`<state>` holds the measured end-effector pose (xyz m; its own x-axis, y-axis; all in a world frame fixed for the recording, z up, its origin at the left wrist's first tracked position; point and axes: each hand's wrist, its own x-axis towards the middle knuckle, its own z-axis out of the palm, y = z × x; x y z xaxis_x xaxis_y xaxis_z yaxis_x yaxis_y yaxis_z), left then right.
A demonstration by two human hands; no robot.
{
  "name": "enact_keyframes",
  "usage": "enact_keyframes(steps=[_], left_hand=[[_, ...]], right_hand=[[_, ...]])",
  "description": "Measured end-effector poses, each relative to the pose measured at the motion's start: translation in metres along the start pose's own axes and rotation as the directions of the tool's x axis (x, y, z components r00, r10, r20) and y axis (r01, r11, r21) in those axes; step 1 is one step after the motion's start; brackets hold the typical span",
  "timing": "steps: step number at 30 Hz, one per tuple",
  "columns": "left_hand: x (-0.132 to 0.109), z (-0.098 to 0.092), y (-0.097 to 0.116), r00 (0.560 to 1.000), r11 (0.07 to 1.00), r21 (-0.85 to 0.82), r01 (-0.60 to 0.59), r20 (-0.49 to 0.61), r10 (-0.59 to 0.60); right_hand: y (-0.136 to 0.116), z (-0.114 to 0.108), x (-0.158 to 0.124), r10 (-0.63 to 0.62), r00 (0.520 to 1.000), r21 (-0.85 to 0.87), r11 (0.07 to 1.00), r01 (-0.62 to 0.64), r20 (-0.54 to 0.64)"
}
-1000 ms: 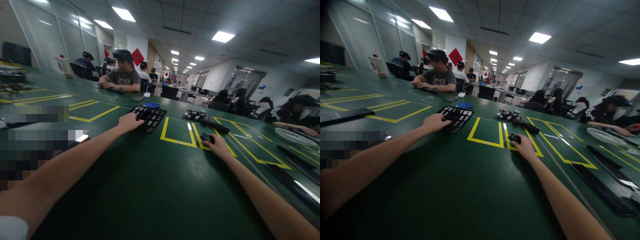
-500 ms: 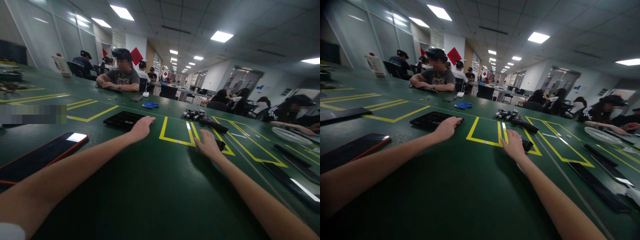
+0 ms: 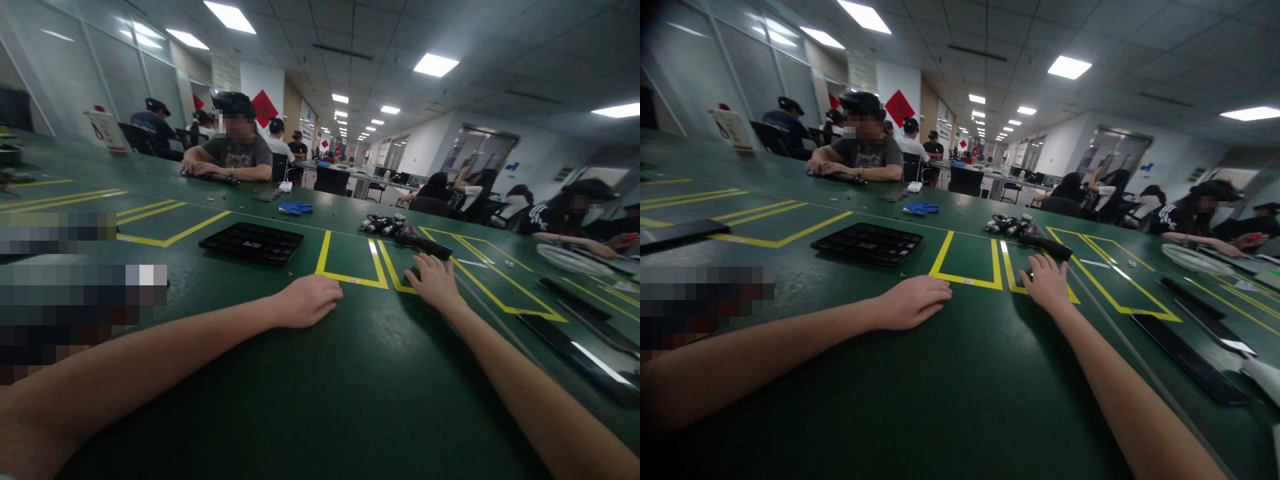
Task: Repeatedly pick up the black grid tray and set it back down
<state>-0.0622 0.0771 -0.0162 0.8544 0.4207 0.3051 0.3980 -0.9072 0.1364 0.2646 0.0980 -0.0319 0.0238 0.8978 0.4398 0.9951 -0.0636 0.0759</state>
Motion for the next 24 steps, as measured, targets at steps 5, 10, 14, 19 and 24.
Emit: enact_keyframes(steps=[5,10,14,19,24], left_hand=[[0.002,0.002,0.029,0.991,0.991,0.006,-0.132,0.030,0.132],[0.004,-0.006,0.005,0.946,0.923,0.210,0.323,-0.026,-0.325],[0.005,-0.012,-0.018,0.814,0.773,0.309,0.554,-0.007,-0.581],[0.003,-0.006,-0.029,0.847,0.825,0.279,0.491,0.069,-0.528],[0.002,-0.010,-0.027,0.840,0.821,0.231,0.522,0.031,-0.542]], right_hand=[[0.035,0.019,0.000,0.113,0.972,-0.006,0.993,-0.114,0.208],[0.036,0.026,0.000,0.093,0.980,-0.004,0.996,-0.094,0.173],[0.037,0.028,0.001,0.087,0.982,0.004,0.996,-0.089,0.170],[0.036,0.026,0.000,0.094,0.982,-0.005,0.995,-0.095,0.165],[0.036,0.028,0.000,0.087,0.984,0.013,0.996,-0.090,0.157]])
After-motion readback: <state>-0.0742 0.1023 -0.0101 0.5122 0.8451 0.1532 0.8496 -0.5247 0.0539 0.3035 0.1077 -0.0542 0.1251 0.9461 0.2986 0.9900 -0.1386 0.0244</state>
